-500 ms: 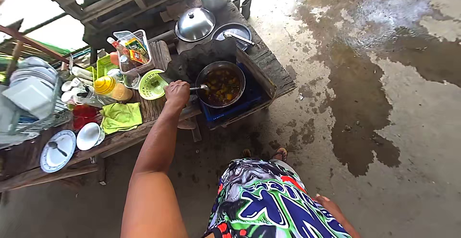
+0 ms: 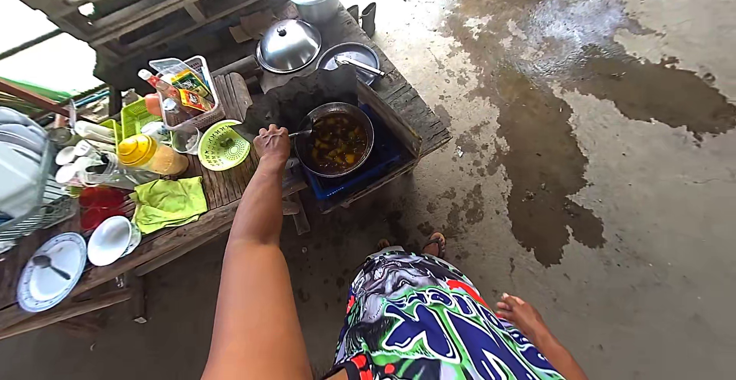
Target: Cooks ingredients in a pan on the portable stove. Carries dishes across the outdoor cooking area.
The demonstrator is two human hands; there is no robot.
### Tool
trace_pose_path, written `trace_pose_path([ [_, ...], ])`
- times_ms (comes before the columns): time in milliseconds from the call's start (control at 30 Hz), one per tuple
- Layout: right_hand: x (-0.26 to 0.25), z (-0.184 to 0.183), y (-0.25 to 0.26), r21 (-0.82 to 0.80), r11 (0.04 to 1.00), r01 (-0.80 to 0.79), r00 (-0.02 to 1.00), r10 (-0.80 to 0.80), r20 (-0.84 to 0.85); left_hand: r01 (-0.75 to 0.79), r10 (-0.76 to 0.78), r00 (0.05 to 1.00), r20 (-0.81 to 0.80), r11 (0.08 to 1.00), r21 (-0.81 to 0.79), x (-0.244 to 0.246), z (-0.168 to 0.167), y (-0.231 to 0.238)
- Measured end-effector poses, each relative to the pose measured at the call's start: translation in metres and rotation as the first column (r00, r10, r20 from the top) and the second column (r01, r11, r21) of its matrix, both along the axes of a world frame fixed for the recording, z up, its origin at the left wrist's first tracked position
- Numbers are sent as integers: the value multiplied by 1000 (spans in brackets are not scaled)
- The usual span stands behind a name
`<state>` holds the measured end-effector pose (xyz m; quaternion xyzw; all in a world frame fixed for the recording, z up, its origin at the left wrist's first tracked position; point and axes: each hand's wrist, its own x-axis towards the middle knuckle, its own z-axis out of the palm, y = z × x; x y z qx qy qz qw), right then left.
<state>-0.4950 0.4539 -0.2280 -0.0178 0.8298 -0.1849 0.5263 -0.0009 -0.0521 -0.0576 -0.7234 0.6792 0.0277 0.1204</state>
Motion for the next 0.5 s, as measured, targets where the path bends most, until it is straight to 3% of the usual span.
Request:
trace_pose_path([
  [233,12,0,36,70,996,54,998,-54,7,14,-15,999,-36,1000,-20,-17,-2,-15],
  [500,12,-4,29,9,997,82,997,-82,0,42,-42,998,-54,999,4,-42,0,-21],
])
